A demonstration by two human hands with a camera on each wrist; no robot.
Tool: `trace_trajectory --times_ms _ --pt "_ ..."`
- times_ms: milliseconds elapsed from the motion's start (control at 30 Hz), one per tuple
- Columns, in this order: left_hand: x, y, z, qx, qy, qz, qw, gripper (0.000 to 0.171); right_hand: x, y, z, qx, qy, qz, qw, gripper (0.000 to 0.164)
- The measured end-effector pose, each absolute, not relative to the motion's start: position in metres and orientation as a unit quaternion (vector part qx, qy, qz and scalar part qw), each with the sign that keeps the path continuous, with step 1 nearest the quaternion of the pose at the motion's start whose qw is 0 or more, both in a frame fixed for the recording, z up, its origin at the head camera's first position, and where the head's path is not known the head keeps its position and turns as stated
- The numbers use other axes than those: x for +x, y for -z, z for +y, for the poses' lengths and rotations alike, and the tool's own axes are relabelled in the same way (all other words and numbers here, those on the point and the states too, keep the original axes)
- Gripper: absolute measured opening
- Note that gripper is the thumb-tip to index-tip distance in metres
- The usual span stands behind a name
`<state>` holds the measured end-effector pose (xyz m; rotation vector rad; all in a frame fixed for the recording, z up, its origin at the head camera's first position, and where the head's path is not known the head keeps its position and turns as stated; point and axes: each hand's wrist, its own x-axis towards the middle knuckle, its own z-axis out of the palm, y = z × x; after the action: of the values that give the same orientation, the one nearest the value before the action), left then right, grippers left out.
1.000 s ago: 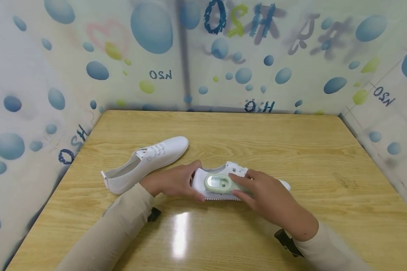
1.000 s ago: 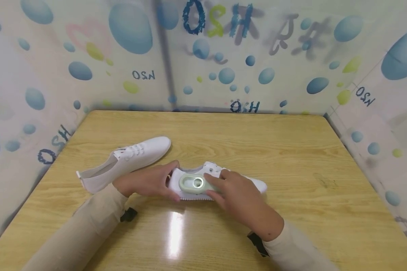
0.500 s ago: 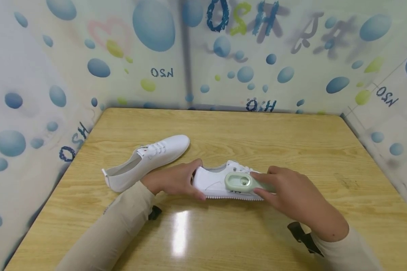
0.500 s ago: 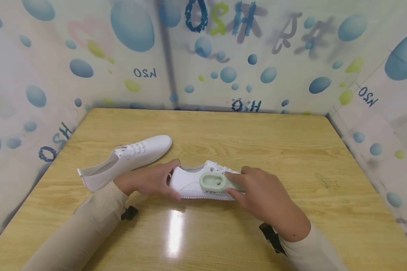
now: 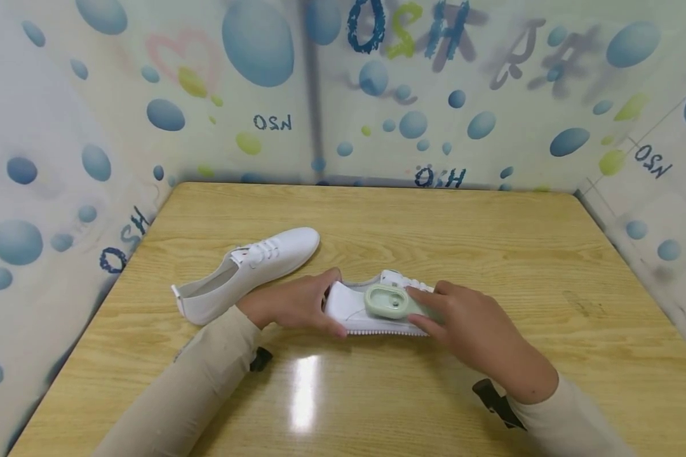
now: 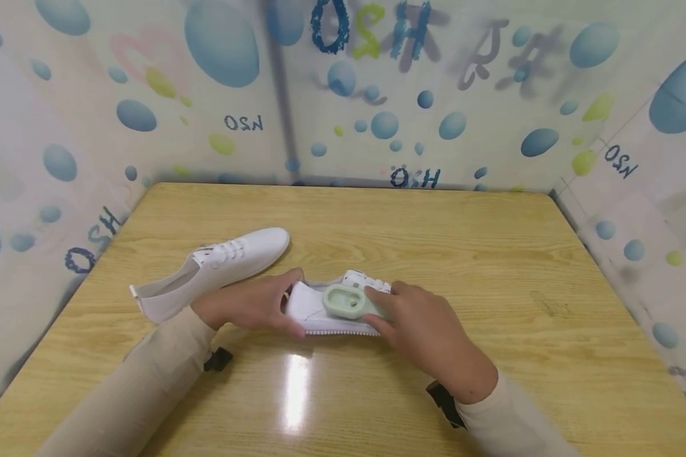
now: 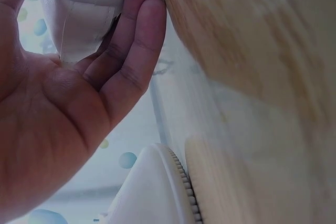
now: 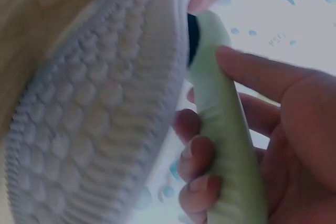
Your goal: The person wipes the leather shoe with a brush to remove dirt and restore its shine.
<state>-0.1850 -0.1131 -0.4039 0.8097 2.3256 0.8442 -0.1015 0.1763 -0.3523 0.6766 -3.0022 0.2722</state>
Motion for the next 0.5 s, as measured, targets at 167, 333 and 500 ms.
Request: trace_trajectory --times_ms 167,333,500 --pt "-0.185 0.404 -0.112 0.301 -0.309 0.863 0.262 0.067 -0.1 0.342 0.187 0.212 -0.083 -0.974 -0.006 0.043" --pt "-0.185 0.405 -0.112 0.305 -0.304 0.865 0.258 0.067 -0.1 0.338 0.195 0.22 -0.094 -0.971 -0.015 0.041" --pt "-0.185 0.405 -0.113 0.303 -0.306 0.864 0.262 0.067 -0.104 0.345 0.193 0.238 -0.121 -0.964 -0.015 0.04"
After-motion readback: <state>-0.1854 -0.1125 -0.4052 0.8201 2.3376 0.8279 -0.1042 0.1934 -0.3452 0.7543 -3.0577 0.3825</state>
